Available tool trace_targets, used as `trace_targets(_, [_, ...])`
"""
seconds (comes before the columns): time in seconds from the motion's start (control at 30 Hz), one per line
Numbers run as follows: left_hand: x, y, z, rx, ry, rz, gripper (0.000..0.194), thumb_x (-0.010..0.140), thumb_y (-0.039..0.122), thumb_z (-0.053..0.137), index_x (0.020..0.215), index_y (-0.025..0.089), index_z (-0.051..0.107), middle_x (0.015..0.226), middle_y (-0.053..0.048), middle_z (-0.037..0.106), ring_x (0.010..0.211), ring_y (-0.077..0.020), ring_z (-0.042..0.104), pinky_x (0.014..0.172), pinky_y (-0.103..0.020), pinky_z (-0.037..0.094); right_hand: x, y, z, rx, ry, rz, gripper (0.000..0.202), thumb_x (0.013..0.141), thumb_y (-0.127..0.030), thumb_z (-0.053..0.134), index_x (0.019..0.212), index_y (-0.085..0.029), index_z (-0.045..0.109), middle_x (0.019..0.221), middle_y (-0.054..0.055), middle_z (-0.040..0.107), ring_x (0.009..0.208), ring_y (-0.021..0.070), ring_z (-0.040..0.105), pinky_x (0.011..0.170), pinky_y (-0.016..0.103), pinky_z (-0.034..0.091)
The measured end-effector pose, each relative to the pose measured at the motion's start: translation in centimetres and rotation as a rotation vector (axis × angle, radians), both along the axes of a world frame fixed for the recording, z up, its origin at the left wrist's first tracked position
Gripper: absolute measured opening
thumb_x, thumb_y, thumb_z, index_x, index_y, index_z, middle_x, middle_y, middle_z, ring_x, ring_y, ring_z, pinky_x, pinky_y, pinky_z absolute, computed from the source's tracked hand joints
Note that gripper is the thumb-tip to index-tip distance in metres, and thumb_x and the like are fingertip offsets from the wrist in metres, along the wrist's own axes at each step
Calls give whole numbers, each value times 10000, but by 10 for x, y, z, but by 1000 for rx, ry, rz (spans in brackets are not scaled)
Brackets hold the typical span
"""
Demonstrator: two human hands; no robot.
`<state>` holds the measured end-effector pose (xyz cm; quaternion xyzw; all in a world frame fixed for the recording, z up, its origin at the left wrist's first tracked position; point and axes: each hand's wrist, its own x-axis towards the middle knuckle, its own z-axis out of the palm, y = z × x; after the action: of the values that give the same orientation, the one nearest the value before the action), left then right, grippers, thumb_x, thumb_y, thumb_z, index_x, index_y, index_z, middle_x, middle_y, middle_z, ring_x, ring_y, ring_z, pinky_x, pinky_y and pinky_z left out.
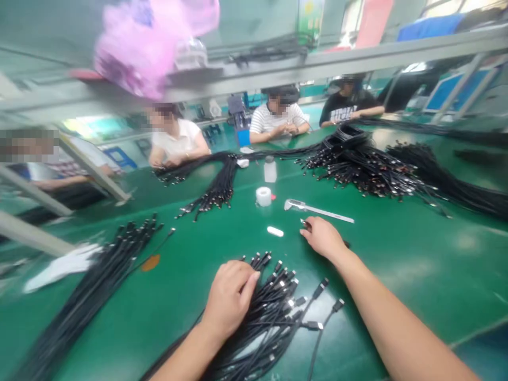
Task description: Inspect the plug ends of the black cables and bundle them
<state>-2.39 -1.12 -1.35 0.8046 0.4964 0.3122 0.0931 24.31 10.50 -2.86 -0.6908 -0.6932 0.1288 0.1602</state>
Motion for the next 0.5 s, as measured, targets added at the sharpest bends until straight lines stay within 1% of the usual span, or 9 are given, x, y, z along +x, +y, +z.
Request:
trace_targets(0.1, [-14, 0, 15, 3, 164, 98, 246, 997, 307, 461, 922, 193, 665, 958, -46, 684, 959, -176, 595, 915, -339, 434, 0, -4, -4, 2, -39, 34, 227, 864, -247, 614, 1038, -121, 686, 1048, 171, 666, 1024, 347, 625, 824, 407, 456])
trace_targets(0.17, [-35, -1, 27, -12, 264, 208, 229, 996, 337, 465, 1004, 208, 654, 1056, -44, 674, 1051, -172, 582, 973, -334, 434, 1, -4, -12, 34, -52, 55, 307, 876, -291, 592, 1110, -107, 670, 1107, 199, 649, 1088, 406, 589, 851, 473, 459])
trace_targets(0.23, [-68, -4, 37, -30, 338, 354, 238, 983, 362, 487, 1104, 217, 632, 1172, -54, 646, 1152, -179, 549, 1036, -338, 418, 1, -2, -22, 147, -64, 103, 368, 915, -372, 508, 1162, -137, 647, 1154, 173, 647, 1087, 384, 594, 877, 488, 470])
trace_targets(0.3, [-111, -16, 43, -70, 409, 542, 306, 965, 370, 511, 1205, 198, 592, 1281, -91, 598, 1236, -207, 506, 1096, -372, 385, -3, 0, -32, 247, -1, 206, 404, 913, -437, 463, 1135, -156, 649, 1152, 166, 658, 1060, 370, 609, 891, 495, 482])
trace_targets(0.37, [-158, -39, 45, -136, 469, 766, 442, 923, 392, 562, 1294, 153, 539, 1381, -156, 528, 1310, -271, 452, 1135, -446, 340, -10, -2, -39, 308, 80, 333, 400, 897, -482, 446, 1087, -200, 655, 1126, 159, 678, 1028, 360, 628, 878, 501, 499])
trace_targets(0.4, [-181, -54, 45, -178, 490, 895, 533, 898, 406, 582, 1334, 110, 504, 1426, -209, 476, 1343, -323, 414, 1140, -505, 315, -14, -5, -41, 340, 124, 380, 392, 892, -500, 440, 1065, -220, 654, 1112, 151, 687, 1019, 354, 635, 877, 504, 506])
trace_targets(0.47, [-218, -90, 44, -283, 511, 1149, 744, 849, 468, 601, 1411, 23, 404, 1496, -301, 347, 1388, -440, 319, 1104, -636, 274, -23, -12, -45, 426, 212, 431, 366, 877, -509, 426, 1017, -256, 650, 1066, 137, 703, 1003, 346, 647, 882, 505, 519])
trace_targets(0.5, [-232, -108, 42, -353, 507, 1259, 842, 820, 510, 607, 1433, -12, 359, 1510, -330, 301, 1381, -489, 304, 1064, -684, 279, -27, -16, -48, 464, 243, 446, 350, 868, -510, 425, 1002, -276, 650, 1055, 127, 707, 1008, 339, 652, 891, 495, 526])
